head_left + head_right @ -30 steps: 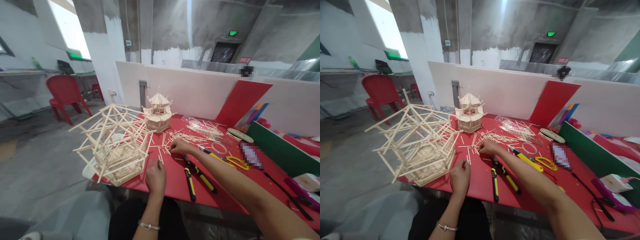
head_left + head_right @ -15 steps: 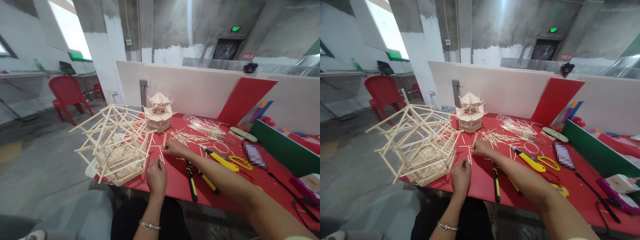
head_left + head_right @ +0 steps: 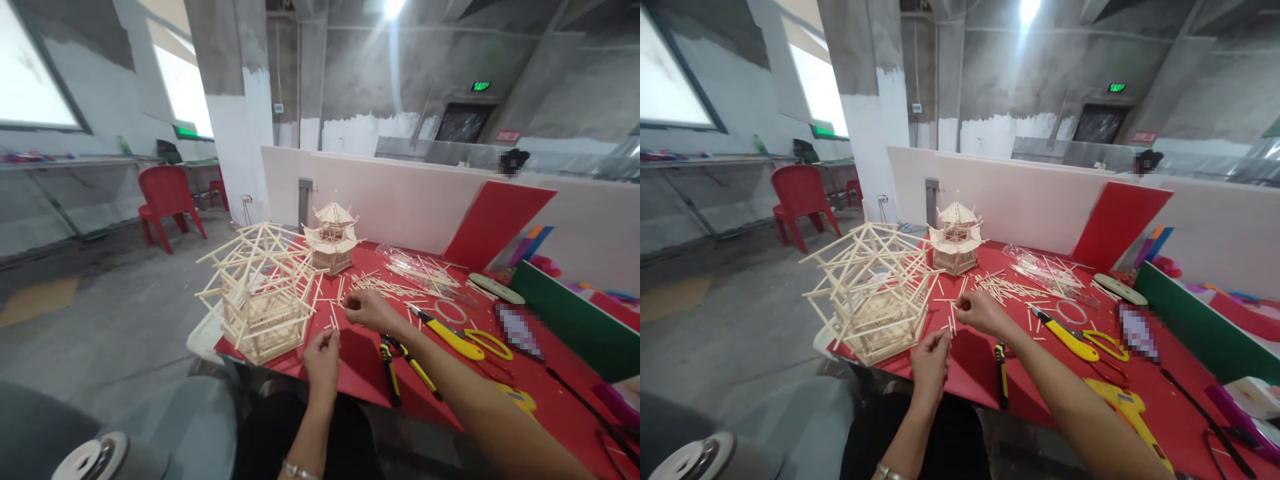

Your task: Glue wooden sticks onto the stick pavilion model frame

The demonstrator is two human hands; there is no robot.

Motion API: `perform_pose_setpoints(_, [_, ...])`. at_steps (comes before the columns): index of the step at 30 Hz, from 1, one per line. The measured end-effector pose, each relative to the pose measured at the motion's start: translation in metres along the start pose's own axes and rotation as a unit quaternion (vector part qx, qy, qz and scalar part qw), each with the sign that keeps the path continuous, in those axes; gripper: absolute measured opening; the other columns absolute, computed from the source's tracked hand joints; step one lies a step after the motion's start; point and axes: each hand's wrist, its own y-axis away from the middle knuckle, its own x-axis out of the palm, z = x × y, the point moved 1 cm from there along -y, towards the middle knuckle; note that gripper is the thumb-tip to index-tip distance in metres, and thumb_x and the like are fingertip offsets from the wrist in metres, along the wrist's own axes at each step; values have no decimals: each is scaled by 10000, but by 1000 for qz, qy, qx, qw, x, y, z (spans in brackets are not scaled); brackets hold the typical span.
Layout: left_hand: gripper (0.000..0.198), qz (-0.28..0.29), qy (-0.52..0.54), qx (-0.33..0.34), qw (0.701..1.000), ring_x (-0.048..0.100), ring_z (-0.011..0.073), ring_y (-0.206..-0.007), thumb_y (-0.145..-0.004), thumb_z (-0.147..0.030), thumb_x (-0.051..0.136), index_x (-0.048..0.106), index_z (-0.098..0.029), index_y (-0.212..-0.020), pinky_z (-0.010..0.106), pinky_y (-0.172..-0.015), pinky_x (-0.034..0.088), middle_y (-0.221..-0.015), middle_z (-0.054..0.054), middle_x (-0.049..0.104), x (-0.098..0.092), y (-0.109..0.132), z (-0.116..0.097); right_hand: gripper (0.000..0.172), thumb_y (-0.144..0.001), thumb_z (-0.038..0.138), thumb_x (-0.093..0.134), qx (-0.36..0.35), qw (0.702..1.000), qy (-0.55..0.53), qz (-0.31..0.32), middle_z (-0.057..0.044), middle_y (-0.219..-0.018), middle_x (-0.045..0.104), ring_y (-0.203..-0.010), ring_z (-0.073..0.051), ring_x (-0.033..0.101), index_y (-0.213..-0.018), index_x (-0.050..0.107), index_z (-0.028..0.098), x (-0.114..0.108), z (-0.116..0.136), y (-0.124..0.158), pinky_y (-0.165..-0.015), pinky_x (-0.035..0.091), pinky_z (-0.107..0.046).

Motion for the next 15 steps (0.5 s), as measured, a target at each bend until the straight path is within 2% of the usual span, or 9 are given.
perform_pose_setpoints(2, [216, 25, 165, -104, 981, 312, 42, -345, -682, -352, 733, 644, -165, -744, 168, -331, 172, -526, -51, 514, -2, 13, -14, 242, -862, 235, 487, -26, 996, -63, -57, -5, -782, 725, -691, -110, 650, -951, 704, 174, -6, 13, 15, -613, 459, -183])
perform_pose_setpoints(6, [254, 89, 399, -225, 885, 301, 9, -328, -613, -236, 797, 637, -139, -785, 121, -281, 144, -517, -84, 482, -5, 25, -53, 167, -837, 225, 585, -114, 954, -184, -207, -8, -828, 715, -754, -125, 647, -918, 731, 213, -11, 46, 34, -699, 481, -228])
perform_pose_setpoints(8, [199, 95, 459, -248, 848, 314, 3, -325, -664, -191, 762, 643, -132, -812, 107, -268, 160, -524, -83, 488, -6, 23, -68, 164, -839, 194, 592, -135, 942, -186, -244, -13, -839, 704, -776, -129, 643, -918, 733, 220, -9, 61, 38, -721, 481, -242])
perform_pose_setpoints(10, [116, 99, 492, -264, 823, 321, 1, -315, -722, -187, 721, 637, -125, -772, 104, -258, 175, -518, -75, 488, -6, 19, -76, 164, -837, 173, 599, -136, 938, -183, -260, -18, -847, 695, -788, -134, 642, -919, 733, 220, -5, 72, 39, -737, 483, -251])
perform_pose_setpoints(12, [121, 100, 511, -278, 807, 316, 0, -299, -757, -211, 699, 625, -123, -720, 104, -249, 180, -489, -76, 467, -4, 16, -79, 157, -823, 157, 613, -130, 939, -182, -262, -19, -837, 689, -772, -134, 641, -903, 732, 219, -1, 78, 38, -730, 487, -252])
perform_pose_setpoints(15, [151, 83, 524, -289, 797, 305, 1, -279, -784, -257, 685, 645, -118, -739, 101, -243, 173, -441, -85, 431, -1, 14, -80, 152, -803, 142, 624, -116, 939, -184, -268, -19, -832, 689, -749, -134, 640, -896, 721, 212, 5, 82, 35, -713, 493, -248])
